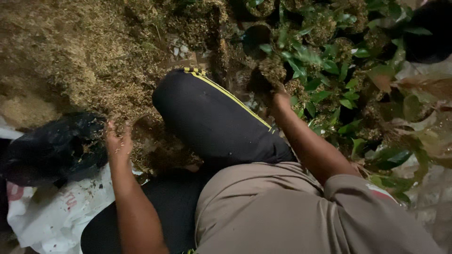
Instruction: The person sits on the floor and fills a small black plastic pot with a loose, fibrous growing medium. They place a small green plant into the pot and add more medium around it, then set the finished pot aside. The person repeats this process with a second plant.
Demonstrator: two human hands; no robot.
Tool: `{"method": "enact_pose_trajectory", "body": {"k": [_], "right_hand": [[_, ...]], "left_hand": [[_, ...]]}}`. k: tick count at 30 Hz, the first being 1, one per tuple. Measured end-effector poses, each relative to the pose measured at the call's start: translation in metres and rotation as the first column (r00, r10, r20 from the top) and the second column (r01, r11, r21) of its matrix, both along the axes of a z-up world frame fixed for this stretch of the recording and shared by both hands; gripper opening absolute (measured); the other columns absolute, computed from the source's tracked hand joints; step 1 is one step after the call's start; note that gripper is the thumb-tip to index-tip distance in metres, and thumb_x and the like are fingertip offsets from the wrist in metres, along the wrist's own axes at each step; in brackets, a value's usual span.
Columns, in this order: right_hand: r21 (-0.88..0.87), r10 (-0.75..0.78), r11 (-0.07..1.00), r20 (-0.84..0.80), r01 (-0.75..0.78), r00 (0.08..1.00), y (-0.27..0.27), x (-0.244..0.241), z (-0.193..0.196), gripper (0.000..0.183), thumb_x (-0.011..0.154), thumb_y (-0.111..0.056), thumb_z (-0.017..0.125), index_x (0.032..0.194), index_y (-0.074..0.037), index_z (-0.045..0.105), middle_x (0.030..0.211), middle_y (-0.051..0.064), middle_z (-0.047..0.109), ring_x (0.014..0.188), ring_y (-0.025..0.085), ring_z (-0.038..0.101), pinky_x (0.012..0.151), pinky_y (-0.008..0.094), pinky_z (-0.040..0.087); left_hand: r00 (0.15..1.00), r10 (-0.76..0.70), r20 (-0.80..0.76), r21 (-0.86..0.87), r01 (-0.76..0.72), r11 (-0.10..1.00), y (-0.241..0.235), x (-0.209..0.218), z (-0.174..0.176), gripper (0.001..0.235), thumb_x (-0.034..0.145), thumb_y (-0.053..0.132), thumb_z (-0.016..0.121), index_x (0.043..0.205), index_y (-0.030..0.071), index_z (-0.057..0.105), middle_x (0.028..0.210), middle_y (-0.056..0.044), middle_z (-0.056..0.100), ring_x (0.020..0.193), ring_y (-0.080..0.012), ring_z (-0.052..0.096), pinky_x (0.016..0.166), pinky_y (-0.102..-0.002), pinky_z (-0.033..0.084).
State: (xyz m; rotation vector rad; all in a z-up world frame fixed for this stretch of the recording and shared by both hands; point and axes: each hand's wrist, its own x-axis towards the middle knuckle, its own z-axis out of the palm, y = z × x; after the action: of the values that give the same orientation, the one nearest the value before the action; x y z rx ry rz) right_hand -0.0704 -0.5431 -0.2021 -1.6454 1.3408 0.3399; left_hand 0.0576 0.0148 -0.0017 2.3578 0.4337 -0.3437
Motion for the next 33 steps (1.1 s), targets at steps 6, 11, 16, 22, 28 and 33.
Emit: {"method": "enact_pose_trajectory", "body": {"k": [6, 11, 16, 22, 28, 33], "right_hand": [[-0.345, 0.664, 0.439, -0.498, -0.83, 0.558, -0.009, 0.023, -0.009, 0.114, 0.032, -0.058, 0.104, 0.117, 0.003, 0.058, 0.095, 0.013, 0.066, 0.083, 0.025, 0.065, 0.073, 0.037, 0.056], [-0.348, 0.552, 0.795, 0.076, -0.497, 0.83, 0.005, 0.058, 0.008, 0.041, 0.087, -0.032, 0.064, 0.117, -0.004, 0.064, 0.092, 0.009, 0.066, 0.076, 0.025, 0.065, 0.067, 0.039, 0.053], [0.386, -0.541, 0.814, 0.228, 0.435, 0.809, 0.022, 0.118, -0.011, 0.037, 0.104, -0.038, 0.054, 0.096, -0.005, 0.068, 0.079, 0.006, 0.063, 0.064, 0.021, 0.055, 0.055, 0.039, 0.045], [-0.069, -0.226, 0.96, 0.371, 0.27, 0.9, 0.023, 0.157, -0.051, 0.021, 0.102, -0.022, 0.054, 0.103, -0.008, 0.07, 0.086, 0.009, 0.067, 0.076, 0.026, 0.062, 0.061, 0.041, 0.05], [-0.162, -0.08, 0.955, 0.668, 0.25, 0.74, 0.013, 0.116, -0.061, 0.027, 0.104, -0.019, 0.056, 0.114, -0.002, 0.074, 0.103, 0.019, 0.073, 0.086, 0.034, 0.067, 0.078, 0.04, 0.054], [-0.715, 0.324, 0.674, 0.057, -0.188, 0.944, -0.01, 0.075, -0.07, 0.033, 0.1, -0.023, 0.056, 0.122, -0.001, 0.067, 0.112, 0.023, 0.072, 0.098, 0.039, 0.068, 0.086, 0.045, 0.055]], "left_hand": [[0.982, 0.145, -0.123, 0.052, -0.14, 0.989, -0.011, 0.001, 0.013, 0.055, 0.101, 0.029, 0.067, 0.149, 0.007, 0.051, 0.151, -0.016, 0.052, 0.134, -0.0318, 0.052, 0.107, -0.046, 0.044], [0.968, 0.197, -0.156, -0.018, -0.202, 0.979, -0.029, 0.005, 0.025, 0.049, 0.102, 0.032, 0.064, 0.144, 0.009, 0.055, 0.139, -0.011, 0.062, 0.122, -0.0259, 0.06, 0.1, -0.043, 0.046], [0.999, 0.0, -0.054, -0.055, -0.003, 0.998, -0.015, 0.001, 0.001, 0.043, 0.104, 0.027, 0.063, 0.139, 0.002, 0.06, 0.127, -0.014, 0.069, 0.11, -0.0239, 0.064, 0.093, -0.039, 0.05], [0.986, 0.058, -0.157, 0.009, -0.057, 0.998, 0.005, -0.006, -0.02, 0.044, 0.103, 0.021, 0.063, 0.139, -0.003, 0.057, 0.125, -0.019, 0.067, 0.108, -0.0272, 0.064, 0.091, -0.04, 0.05], [0.995, -0.006, -0.1, -0.075, -0.002, 0.997, 0.003, -0.013, 0.001, 0.046, 0.1, 0.016, 0.06, 0.143, 0.001, 0.058, 0.138, -0.015, 0.064, 0.119, -0.0248, 0.061, 0.1, -0.036, 0.046], [0.995, 0.037, -0.09, -0.192, -0.054, 0.98, -0.014, -0.01, 0.011, 0.042, 0.103, 0.022, 0.062, 0.14, 0.0, 0.059, 0.135, -0.016, 0.065, 0.119, -0.0255, 0.061, 0.1, -0.039, 0.047]]}}
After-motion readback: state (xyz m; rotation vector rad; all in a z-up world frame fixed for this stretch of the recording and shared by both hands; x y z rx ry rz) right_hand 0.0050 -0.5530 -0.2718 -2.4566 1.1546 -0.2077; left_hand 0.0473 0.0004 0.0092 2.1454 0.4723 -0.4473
